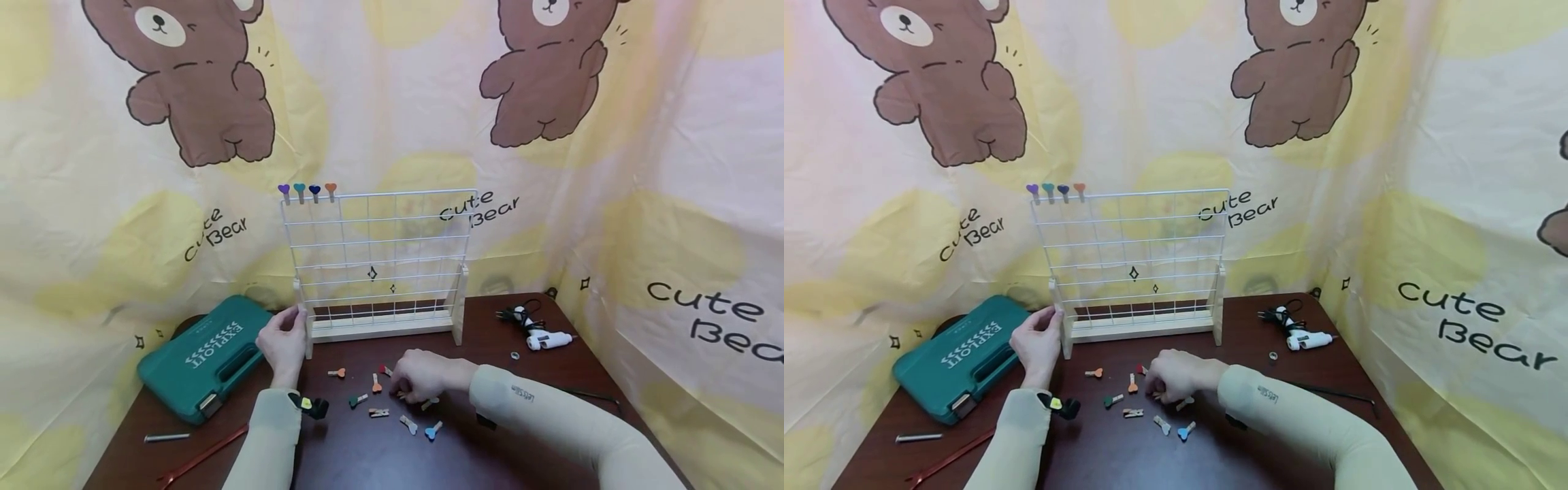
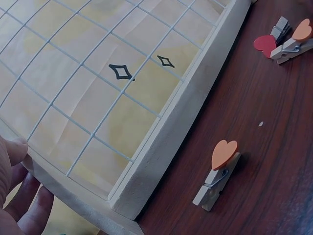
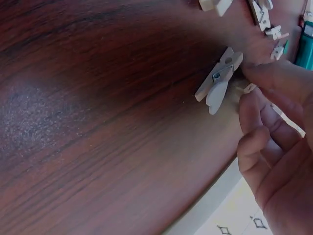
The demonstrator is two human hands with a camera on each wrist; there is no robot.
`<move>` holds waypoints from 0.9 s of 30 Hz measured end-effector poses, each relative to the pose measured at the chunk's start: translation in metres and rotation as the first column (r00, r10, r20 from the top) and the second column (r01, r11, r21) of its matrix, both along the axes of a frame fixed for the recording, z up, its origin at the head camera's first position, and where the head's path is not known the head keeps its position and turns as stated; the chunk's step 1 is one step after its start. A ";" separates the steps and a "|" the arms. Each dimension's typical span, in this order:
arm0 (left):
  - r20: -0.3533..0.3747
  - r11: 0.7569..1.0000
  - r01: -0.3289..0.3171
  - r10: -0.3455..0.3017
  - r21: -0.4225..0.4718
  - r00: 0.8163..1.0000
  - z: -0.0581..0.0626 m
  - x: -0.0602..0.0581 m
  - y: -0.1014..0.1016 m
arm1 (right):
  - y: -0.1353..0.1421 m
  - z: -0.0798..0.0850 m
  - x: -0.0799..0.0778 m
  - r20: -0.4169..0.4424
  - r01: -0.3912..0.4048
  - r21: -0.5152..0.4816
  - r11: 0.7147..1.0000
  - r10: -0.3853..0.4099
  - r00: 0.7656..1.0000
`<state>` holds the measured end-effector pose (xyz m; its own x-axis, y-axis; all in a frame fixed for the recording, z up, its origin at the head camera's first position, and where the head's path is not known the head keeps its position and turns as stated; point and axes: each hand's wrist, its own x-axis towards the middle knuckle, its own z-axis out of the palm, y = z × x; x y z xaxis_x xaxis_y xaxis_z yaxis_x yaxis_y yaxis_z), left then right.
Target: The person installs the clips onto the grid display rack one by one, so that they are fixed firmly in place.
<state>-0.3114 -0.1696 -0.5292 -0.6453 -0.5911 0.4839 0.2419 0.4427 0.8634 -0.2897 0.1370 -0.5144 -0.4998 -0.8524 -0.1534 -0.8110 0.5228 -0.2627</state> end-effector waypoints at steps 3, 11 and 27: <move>-0.006 1.000 0.001 -0.001 -0.011 1.000 0.000 -0.001 0.001 | 0.008 0.000 -0.005 0.006 -0.041 -0.089 0.995 0.042 0.999; -0.013 1.000 -0.005 0.005 -0.004 1.000 0.000 0.000 0.000 | 0.020 0.032 -0.014 0.108 0.043 -0.284 0.958 -0.012 0.994; -0.043 1.000 -0.005 0.004 -0.008 0.999 -0.003 -0.003 -0.002 | 0.001 0.132 -0.036 0.403 0.225 -0.489 0.843 -0.010 0.915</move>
